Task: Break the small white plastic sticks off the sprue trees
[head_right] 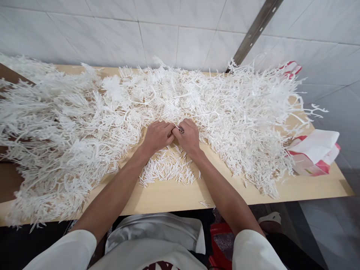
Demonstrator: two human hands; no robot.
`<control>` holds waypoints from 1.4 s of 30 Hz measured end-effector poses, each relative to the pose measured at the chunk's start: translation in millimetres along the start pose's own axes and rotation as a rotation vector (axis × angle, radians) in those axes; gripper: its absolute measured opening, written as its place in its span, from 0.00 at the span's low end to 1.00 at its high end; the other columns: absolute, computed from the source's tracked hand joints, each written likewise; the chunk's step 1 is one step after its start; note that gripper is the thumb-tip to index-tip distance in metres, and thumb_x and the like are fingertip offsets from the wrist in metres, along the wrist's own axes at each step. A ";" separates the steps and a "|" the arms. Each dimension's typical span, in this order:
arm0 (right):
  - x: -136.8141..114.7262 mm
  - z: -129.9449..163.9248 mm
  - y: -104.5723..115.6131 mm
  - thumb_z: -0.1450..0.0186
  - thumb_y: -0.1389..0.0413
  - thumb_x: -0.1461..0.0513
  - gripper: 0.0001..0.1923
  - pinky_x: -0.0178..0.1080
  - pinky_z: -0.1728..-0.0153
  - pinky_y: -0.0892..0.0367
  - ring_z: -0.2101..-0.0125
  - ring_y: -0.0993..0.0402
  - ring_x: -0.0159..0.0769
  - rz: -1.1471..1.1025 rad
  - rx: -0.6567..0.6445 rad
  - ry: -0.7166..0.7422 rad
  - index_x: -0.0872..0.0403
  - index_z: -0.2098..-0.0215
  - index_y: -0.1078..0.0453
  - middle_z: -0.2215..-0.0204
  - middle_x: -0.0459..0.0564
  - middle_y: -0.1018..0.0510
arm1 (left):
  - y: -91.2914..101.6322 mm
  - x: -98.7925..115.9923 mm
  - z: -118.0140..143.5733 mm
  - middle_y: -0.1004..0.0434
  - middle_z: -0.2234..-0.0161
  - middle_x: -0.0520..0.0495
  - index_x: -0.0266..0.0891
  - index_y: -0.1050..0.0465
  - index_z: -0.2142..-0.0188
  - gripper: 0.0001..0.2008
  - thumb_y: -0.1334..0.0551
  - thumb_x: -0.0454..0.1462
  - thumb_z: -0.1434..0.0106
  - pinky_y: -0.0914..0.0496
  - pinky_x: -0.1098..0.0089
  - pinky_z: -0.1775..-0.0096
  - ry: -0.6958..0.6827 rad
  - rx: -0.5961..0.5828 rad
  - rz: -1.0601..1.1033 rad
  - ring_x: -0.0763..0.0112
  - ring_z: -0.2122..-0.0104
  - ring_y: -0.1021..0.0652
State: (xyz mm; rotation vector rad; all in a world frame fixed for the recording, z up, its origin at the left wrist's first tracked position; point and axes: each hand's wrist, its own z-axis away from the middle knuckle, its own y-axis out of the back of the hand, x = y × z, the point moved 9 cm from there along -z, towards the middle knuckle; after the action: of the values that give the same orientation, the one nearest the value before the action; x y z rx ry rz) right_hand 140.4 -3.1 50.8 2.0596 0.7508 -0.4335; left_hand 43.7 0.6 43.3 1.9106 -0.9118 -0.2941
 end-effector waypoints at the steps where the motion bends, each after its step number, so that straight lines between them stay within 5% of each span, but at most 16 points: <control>1: -0.2 0.2 -0.4 0.43 0.49 0.67 0.14 0.39 0.71 0.44 0.75 0.44 0.33 0.000 0.001 -0.005 0.50 0.80 0.51 0.81 0.43 0.41 | 0.9 0.0 0.1 0.22 0.72 0.46 0.39 0.27 0.67 0.07 0.44 0.35 0.39 0.37 0.64 0.66 0.003 0.002 0.003 0.65 0.70 0.25; 6: 9.3 -0.6 13.4 0.41 0.48 0.65 0.17 0.39 0.71 0.45 0.75 0.45 0.32 0.009 0.101 -0.060 0.50 0.80 0.53 0.80 0.42 0.42 | 12.8 -24.4 2.0 0.29 0.82 0.49 0.39 0.32 0.79 0.12 0.46 0.34 0.39 0.44 0.68 0.73 0.191 0.116 0.038 0.72 0.80 0.32; 9: 25.7 -1.6 19.7 0.35 0.49 0.61 0.15 0.38 0.71 0.43 0.75 0.40 0.31 -0.114 0.107 -0.181 0.51 0.79 0.45 0.80 0.42 0.37 | 14.6 -39.9 2.6 0.28 0.80 0.51 0.39 0.30 0.75 0.10 0.47 0.33 0.39 0.44 0.69 0.74 0.302 0.141 0.141 0.73 0.79 0.32; 13: 24.4 -3.9 14.3 0.32 0.49 0.54 0.15 0.38 0.68 0.38 0.71 0.31 0.32 -0.241 0.011 -0.169 0.51 0.74 0.33 0.74 0.45 0.27 | 11.5 -32.2 -2.7 0.23 0.69 0.48 0.40 0.28 0.66 0.08 0.46 0.32 0.39 0.34 0.69 0.66 0.217 0.074 0.254 0.70 0.69 0.26; 18: 11.8 -4.4 6.9 0.32 0.50 0.49 0.20 0.39 0.68 0.38 0.73 0.33 0.32 -0.280 -0.074 -0.081 0.52 0.75 0.32 0.76 0.45 0.29 | 14.8 -18.0 -5.1 0.26 0.50 0.44 0.39 0.35 0.46 0.17 0.45 0.35 0.34 0.31 0.67 0.51 0.073 0.075 0.415 0.69 0.52 0.26; 24: 17.5 -4.7 8.7 0.32 0.50 0.47 0.23 0.37 0.72 0.42 0.77 0.39 0.29 -0.258 -0.052 -0.146 0.52 0.78 0.39 0.80 0.42 0.36 | 6.8 -8.4 -5.9 0.23 0.67 0.48 0.39 0.30 0.65 0.13 0.48 0.42 0.30 0.32 0.68 0.61 -0.024 0.010 0.286 0.70 0.65 0.26; 30: 6.2 -2.8 8.5 0.33 0.49 0.58 0.21 0.38 0.70 0.45 0.76 0.43 0.30 -0.003 0.029 0.027 0.51 0.80 0.52 0.81 0.42 0.42 | 2.6 -0.8 -4.5 0.28 0.74 0.50 0.38 0.35 0.72 0.12 0.49 0.37 0.32 0.36 0.69 0.67 -0.048 0.022 0.133 0.73 0.73 0.29; 33: 5.8 -1.9 9.6 0.33 0.50 0.59 0.20 0.39 0.69 0.46 0.76 0.44 0.31 0.069 0.066 0.039 0.51 0.79 0.54 0.81 0.41 0.44 | 2.8 -0.3 -4.5 0.27 0.74 0.50 0.38 0.34 0.71 0.11 0.48 0.36 0.32 0.37 0.70 0.68 -0.046 0.042 0.093 0.73 0.73 0.28; 38: 21.9 -4.5 2.0 0.31 0.52 0.53 0.21 0.37 0.73 0.47 0.77 0.44 0.29 -0.066 -0.071 -0.135 0.51 0.79 0.50 0.81 0.41 0.42 | 9.1 -1.3 -4.1 0.24 0.69 0.50 0.38 0.31 0.59 0.09 0.48 0.38 0.30 0.36 0.72 0.68 -0.068 0.103 0.101 0.75 0.71 0.26; 42: 21.0 -4.7 -2.5 0.31 0.52 0.54 0.21 0.38 0.73 0.48 0.77 0.43 0.30 -0.024 -0.109 -0.105 0.51 0.79 0.50 0.80 0.42 0.40 | 5.9 -2.8 -3.3 0.25 0.72 0.51 0.38 0.31 0.65 0.10 0.48 0.36 0.30 0.37 0.72 0.69 -0.050 0.097 0.082 0.75 0.73 0.27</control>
State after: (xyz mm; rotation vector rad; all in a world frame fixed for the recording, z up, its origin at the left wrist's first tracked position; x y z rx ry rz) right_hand 154.8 9.1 40.2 1.9125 0.7216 -0.4993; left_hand 40.9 3.3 49.4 1.9562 -1.0515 -0.2534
